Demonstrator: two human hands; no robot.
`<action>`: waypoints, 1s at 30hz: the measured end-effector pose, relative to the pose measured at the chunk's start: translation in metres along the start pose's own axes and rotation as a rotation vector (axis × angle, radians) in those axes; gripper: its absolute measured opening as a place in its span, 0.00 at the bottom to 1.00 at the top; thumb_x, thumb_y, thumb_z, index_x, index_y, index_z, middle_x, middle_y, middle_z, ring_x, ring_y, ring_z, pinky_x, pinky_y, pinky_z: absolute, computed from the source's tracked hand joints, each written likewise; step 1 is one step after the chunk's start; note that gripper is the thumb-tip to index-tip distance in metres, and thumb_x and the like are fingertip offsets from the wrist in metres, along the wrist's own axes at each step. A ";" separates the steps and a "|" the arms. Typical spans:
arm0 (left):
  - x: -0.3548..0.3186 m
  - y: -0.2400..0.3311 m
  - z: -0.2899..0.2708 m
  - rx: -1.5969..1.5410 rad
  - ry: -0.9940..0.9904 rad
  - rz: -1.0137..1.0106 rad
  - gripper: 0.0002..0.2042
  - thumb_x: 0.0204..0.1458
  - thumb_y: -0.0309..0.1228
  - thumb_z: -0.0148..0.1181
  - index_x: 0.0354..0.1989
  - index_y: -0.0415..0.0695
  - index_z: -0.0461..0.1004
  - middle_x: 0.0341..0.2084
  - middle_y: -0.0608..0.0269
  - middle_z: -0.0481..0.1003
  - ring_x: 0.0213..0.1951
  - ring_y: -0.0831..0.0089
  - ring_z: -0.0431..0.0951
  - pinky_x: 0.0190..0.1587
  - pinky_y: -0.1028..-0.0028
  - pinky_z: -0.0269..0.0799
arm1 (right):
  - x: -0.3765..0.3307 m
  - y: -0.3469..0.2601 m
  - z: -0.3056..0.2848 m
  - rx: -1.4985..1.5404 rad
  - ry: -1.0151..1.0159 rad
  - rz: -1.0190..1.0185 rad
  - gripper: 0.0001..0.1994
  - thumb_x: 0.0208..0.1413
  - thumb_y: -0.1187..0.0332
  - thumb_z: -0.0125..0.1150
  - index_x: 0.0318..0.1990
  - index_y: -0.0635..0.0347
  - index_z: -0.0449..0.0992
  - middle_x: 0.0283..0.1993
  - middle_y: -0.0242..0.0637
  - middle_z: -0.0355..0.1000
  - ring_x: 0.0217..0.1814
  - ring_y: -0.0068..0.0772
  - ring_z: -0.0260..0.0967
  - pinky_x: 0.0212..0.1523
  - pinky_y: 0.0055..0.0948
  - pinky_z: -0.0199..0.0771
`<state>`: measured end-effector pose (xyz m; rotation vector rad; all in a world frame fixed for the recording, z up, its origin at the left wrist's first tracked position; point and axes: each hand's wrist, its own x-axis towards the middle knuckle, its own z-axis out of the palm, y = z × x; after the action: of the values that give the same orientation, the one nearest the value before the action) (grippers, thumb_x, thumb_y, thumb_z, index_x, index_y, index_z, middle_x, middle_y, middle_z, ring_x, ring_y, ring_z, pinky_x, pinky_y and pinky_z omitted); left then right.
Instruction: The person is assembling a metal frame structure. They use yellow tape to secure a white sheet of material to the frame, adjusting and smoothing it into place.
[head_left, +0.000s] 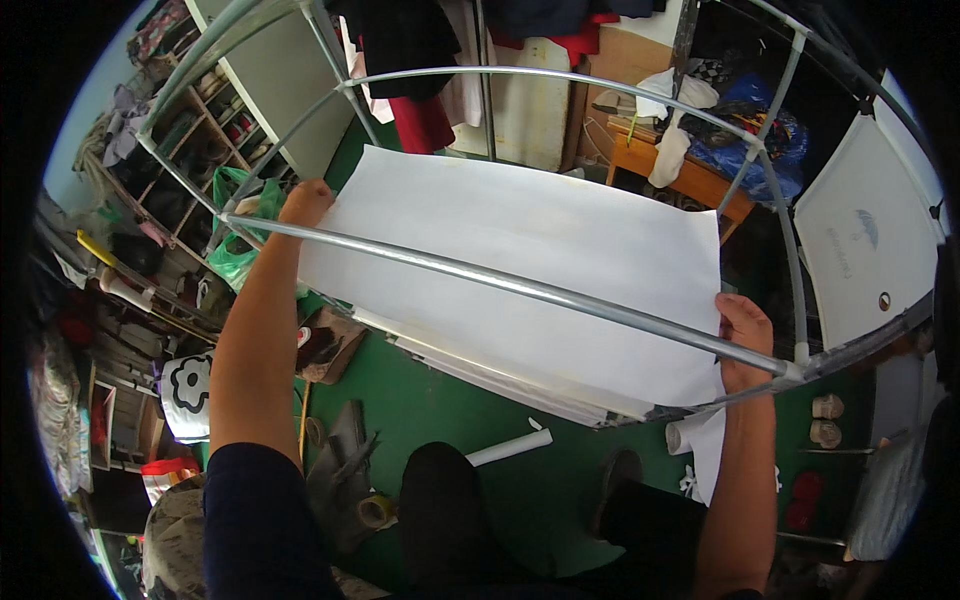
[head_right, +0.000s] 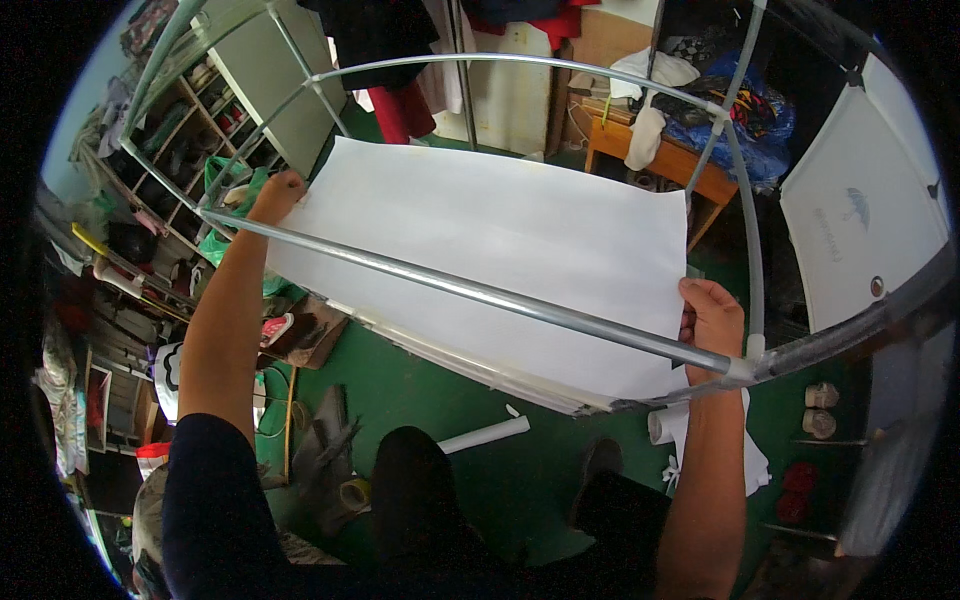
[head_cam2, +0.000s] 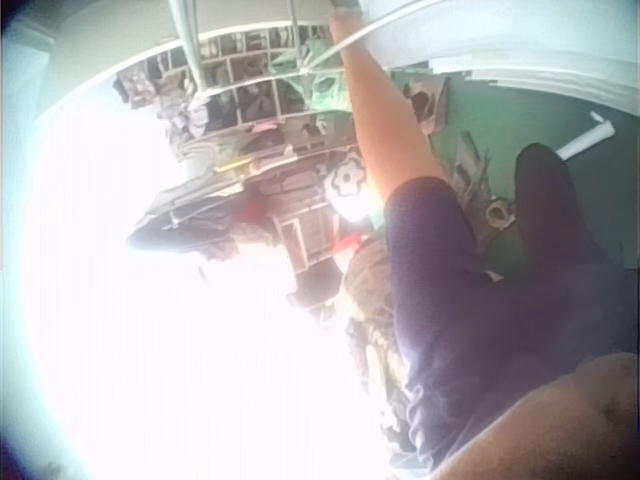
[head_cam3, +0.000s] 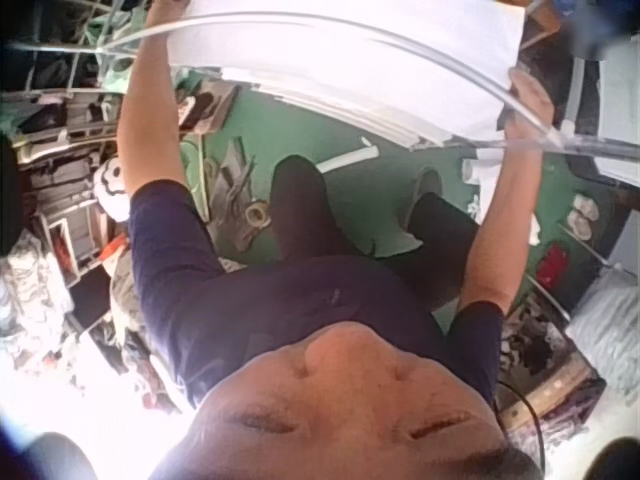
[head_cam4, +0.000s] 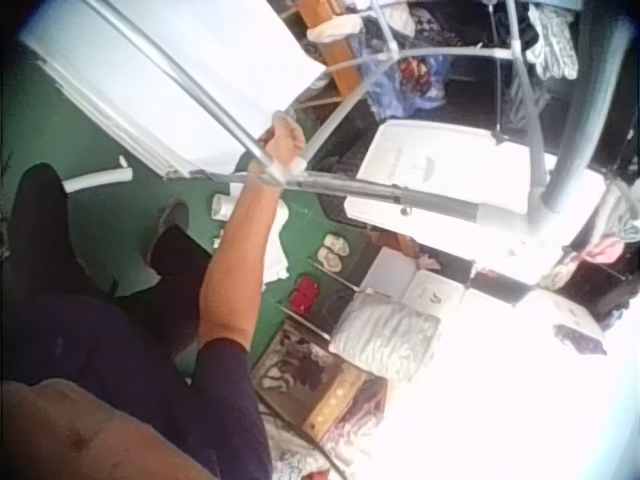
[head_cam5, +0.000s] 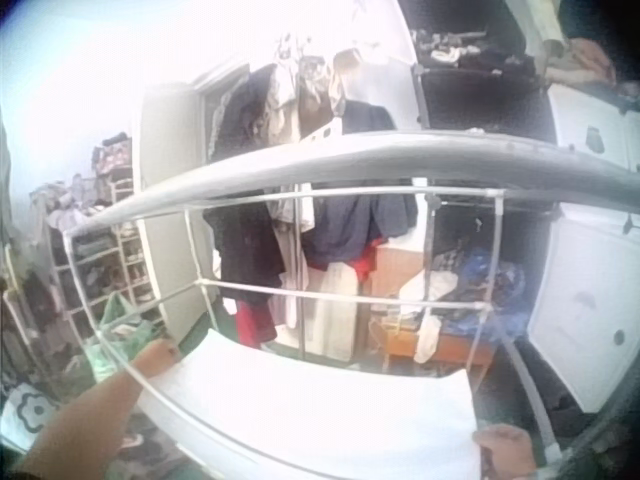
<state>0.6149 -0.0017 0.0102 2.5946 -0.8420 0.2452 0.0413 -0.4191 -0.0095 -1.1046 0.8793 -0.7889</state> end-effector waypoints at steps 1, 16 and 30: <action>0.000 0.000 0.000 -0.023 0.000 -0.001 0.08 0.48 0.32 0.62 0.30 0.40 0.79 0.25 0.51 0.79 0.31 0.57 0.82 0.35 0.61 0.76 | -0.001 -0.002 0.000 -0.012 0.004 0.000 0.04 0.55 0.73 0.68 0.36 0.61 0.80 0.29 0.29 0.75 0.26 0.18 0.68 0.29 0.19 0.66; 0.010 -0.028 -0.003 -0.029 -0.077 0.046 0.06 0.46 0.28 0.64 0.22 0.40 0.78 0.17 0.55 0.77 0.22 0.61 0.79 0.25 0.64 0.74 | -0.005 -0.002 0.001 -0.007 -0.041 0.002 0.04 0.56 0.70 0.68 0.34 0.60 0.80 0.29 0.28 0.73 0.29 0.19 0.67 0.33 0.19 0.65; 0.010 -0.017 0.007 -0.408 -0.118 -0.235 0.09 0.52 0.28 0.59 0.20 0.40 0.75 0.10 0.66 0.66 0.10 0.76 0.63 0.12 0.68 0.53 | -0.013 -0.013 0.001 -0.029 -0.019 0.100 0.04 0.60 0.67 0.65 0.35 0.56 0.79 0.27 0.28 0.75 0.25 0.18 0.69 0.25 0.20 0.68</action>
<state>0.6331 0.0025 0.0014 2.3064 -0.5473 -0.1362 0.0354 -0.4108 0.0052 -1.0835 0.9250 -0.6841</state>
